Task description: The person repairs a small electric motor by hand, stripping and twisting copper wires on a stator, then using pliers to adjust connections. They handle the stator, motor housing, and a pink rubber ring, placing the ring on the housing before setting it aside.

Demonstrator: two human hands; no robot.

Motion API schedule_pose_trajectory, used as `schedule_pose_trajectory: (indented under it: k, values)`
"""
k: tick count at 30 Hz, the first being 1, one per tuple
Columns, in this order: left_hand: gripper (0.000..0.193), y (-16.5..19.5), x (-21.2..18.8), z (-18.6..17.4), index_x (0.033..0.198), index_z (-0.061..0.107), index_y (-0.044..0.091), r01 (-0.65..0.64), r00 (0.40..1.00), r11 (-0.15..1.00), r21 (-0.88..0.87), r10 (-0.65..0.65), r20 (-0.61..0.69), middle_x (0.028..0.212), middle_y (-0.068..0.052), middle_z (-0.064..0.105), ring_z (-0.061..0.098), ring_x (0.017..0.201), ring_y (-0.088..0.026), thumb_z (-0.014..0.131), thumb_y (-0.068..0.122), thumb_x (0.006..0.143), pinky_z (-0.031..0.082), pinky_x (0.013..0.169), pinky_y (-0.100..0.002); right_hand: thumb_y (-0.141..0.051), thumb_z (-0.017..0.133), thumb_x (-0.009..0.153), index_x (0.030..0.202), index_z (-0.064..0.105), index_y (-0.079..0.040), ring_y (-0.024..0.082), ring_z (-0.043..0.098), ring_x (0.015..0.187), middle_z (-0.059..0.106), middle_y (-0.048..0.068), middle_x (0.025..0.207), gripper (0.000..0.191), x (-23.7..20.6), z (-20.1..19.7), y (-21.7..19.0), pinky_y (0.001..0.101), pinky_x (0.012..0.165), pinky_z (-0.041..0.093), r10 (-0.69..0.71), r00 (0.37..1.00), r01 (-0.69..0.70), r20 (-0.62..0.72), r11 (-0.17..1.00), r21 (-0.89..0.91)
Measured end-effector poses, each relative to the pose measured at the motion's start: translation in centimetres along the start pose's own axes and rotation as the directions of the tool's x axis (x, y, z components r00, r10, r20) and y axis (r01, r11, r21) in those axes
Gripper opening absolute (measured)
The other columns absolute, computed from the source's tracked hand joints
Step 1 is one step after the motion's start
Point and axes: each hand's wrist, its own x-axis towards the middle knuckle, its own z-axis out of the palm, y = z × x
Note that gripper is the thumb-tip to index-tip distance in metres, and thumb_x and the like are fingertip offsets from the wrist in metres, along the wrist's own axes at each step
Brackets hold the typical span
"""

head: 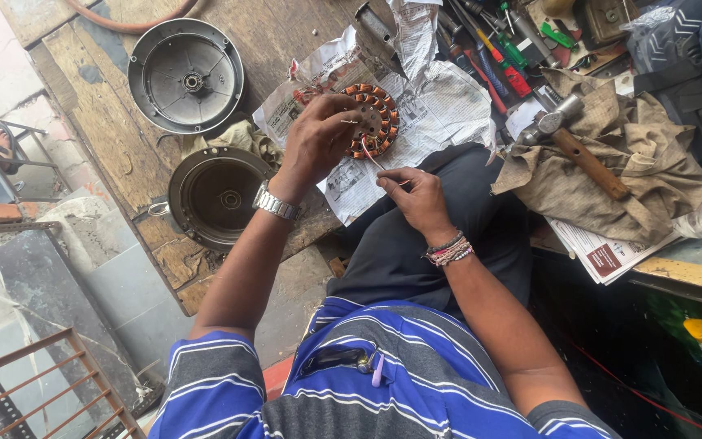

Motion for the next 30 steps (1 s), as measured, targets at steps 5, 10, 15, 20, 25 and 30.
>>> schedule_pose_trajectory:
  k: [5,10,15,20,25,30]
  values:
    - [0.008,-0.9,-0.9,1.3,0.108,0.068,0.007,0.045,0.999,0.996,-0.077,-0.047,-0.023,0.117,-0.010,0.071,0.074,0.100,-0.027,0.066,0.008,0.100,0.060,0.081,-0.037,-0.016,0.079,0.093,0.104,0.077,-0.004,0.008,0.069,0.081,0.078,0.004,0.092,0.016,0.2,0.3,1.4,0.0237,0.073,0.055,0.045,0.997,-0.041,-0.065,0.997,0.062]
    - [0.005,-3.1,0.9,3.2,0.103,0.066,0.007,0.110,0.994,0.994,-0.023,-0.111,-0.023,0.092,-0.009,0.068,0.070,0.079,-0.024,0.067,0.011,0.104,0.055,0.069,-0.038,-0.010,0.078,0.094,0.103,0.071,-0.004,0.008,0.063,0.082,0.071,0.000,0.096,0.013,2.6,0.6,3.3,0.0231,0.069,0.052,0.188,0.972,-0.127,-0.140,0.924,0.360]
    - [0.007,-3.4,3.6,4.7,0.105,0.062,0.007,-0.052,0.995,0.998,0.019,0.054,-0.079,0.092,-0.008,0.065,0.067,0.079,-0.025,0.067,0.013,0.103,0.055,0.069,-0.039,-0.008,0.075,0.093,0.102,0.065,-0.006,0.010,0.065,0.093,0.066,0.000,0.103,0.013,6.2,-0.5,3.2,0.0275,0.072,0.060,0.324,0.927,-0.125,-0.189,0.742,0.658]
    - [0.008,-2.8,3.5,4.5,0.105,0.066,0.004,0.050,0.998,0.995,-0.086,-0.053,-0.037,0.094,-0.007,0.066,0.070,0.076,-0.021,0.070,0.010,0.100,0.056,0.066,-0.035,-0.011,0.072,0.094,0.103,0.060,-0.008,0.014,0.068,0.095,0.066,0.003,0.101,0.015,7.2,-1.8,3.1,0.0313,0.069,0.063,0.410,0.899,-0.175,-0.153,0.657,0.734]
    - [0.008,-4.0,3.2,4.0,0.107,0.072,0.002,0.281,0.959,0.818,-0.501,-0.227,0.168,0.099,-0.005,0.069,0.074,0.077,-0.013,0.069,0.005,0.101,0.064,0.065,-0.025,-0.015,0.077,0.095,0.106,0.059,-0.004,0.019,0.070,0.096,0.067,0.009,0.106,0.024,6.8,-1.7,4.4,0.0319,0.072,0.064,0.337,0.936,-0.158,-0.101,0.658,0.736]
    - [0.009,-4.6,2.2,4.1,0.109,0.071,0.002,0.301,0.953,0.826,-0.477,-0.247,0.173,0.097,-0.004,0.071,0.074,0.081,-0.010,0.066,0.006,0.103,0.064,0.073,-0.025,-0.016,0.081,0.093,0.130,0.052,-0.005,0.017,0.063,0.105,0.061,0.010,0.121,0.048,6.3,-1.9,2.8,0.0295,0.077,0.064,0.255,0.915,-0.013,-0.313,0.793,0.610]
